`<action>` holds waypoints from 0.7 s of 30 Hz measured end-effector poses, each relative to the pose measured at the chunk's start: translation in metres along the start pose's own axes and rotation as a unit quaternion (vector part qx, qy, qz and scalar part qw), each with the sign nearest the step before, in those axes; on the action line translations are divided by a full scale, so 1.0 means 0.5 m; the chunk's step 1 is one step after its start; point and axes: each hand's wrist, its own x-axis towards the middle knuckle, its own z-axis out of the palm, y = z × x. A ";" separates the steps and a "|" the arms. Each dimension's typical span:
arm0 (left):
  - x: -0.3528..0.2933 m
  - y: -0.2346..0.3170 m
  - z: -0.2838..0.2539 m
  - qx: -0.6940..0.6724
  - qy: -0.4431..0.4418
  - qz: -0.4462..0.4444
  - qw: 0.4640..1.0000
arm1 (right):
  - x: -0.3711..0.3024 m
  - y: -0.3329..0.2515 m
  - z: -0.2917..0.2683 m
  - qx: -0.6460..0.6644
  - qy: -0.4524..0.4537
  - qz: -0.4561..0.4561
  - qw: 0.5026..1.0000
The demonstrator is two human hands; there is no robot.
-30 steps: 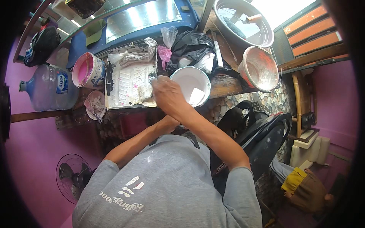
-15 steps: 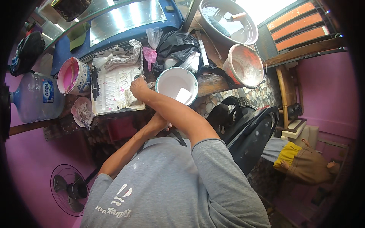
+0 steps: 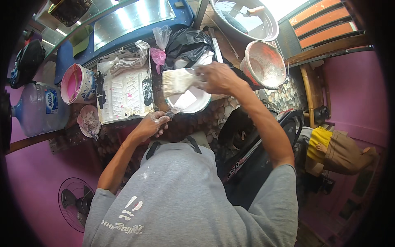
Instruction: The person squeezes white material from a cloth into a container, stirs it with a tool, and then uses a brush to apply white paint from the container onto a surface.
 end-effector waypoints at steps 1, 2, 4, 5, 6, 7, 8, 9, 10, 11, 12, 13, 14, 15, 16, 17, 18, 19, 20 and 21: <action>-0.003 0.006 -0.013 0.010 -0.002 -0.002 1.000 | -0.034 0.014 -0.027 0.030 -0.021 0.025 0.999; -0.005 0.011 -0.025 0.020 -0.001 -0.005 1.000 | -0.065 0.030 -0.035 0.033 -0.017 0.025 0.999; -0.007 0.018 -0.047 0.025 -0.001 -0.007 1.000 | -0.107 0.046 -0.041 0.076 -0.026 0.022 0.997; -0.007 0.026 -0.055 0.033 0.001 -0.004 0.999 | -0.116 0.045 -0.032 0.077 -0.022 0.024 0.996; -0.008 0.035 -0.060 0.041 0.003 -0.001 0.999 | -0.120 0.045 -0.014 0.075 -0.022 0.016 0.997; -0.009 0.044 -0.061 0.032 0.002 0.003 0.999 | -0.122 0.044 0.000 0.072 -0.023 0.007 0.997; -0.012 0.056 -0.063 0.037 0.003 0.003 0.999 | -0.115 0.037 0.008 0.074 -0.018 0.009 0.997; -0.013 0.067 -0.065 0.059 -0.009 0.007 0.998 | -0.106 0.029 0.020 0.097 -0.035 0.007 0.995; -0.012 0.075 -0.066 0.081 -0.020 0.010 0.996 | -0.096 0.021 0.031 0.120 -0.051 0.005 0.991; -0.011 0.074 -0.070 0.087 -0.028 0.017 0.996 | -0.080 0.020 0.043 0.124 -0.070 0.015 0.990; -0.012 0.077 -0.072 0.091 -0.030 0.016 0.995 | -0.073 0.028 0.055 0.127 -0.067 0.018 0.990; -0.015 0.081 -0.075 0.103 -0.031 0.028 0.994 | -0.068 0.039 0.067 0.121 -0.050 0.005 0.991; -0.020 0.084 -0.077 0.112 -0.031 0.040 0.992 | -0.061 0.043 0.071 0.114 -0.035 -0.011 0.993; -0.026 0.084 -0.081 0.114 -0.030 0.039 0.992 | -0.059 0.047 0.071 0.125 -0.031 -0.004 0.992; -0.033 0.084 -0.085 0.110 -0.012 0.041 0.993 | -0.056 0.051 0.067 0.126 -0.030 -0.003 0.992; -0.036 0.083 -0.085 0.104 0.006 0.043 0.994 | -0.055 0.053 0.056 0.113 -0.047 0.020 0.992; -0.038 0.083 -0.084 0.105 0.004 0.042 0.994 | -0.055 0.055 0.050 0.098 -0.064 0.044 0.992; -0.039 0.084 -0.082 0.111 0.004 0.044 0.993 | -0.059 0.065 0.061 0.092 -0.041 0.052 0.994; -0.042 0.083 -0.082 0.117 0.006 0.046 0.992 | -0.059 0.069 0.062 0.092 -0.040 0.051 0.994; -0.043 0.081 -0.080 0.117 0.008 0.045 0.992 | -0.059 0.072 0.062 0.078 -0.047 0.057 0.994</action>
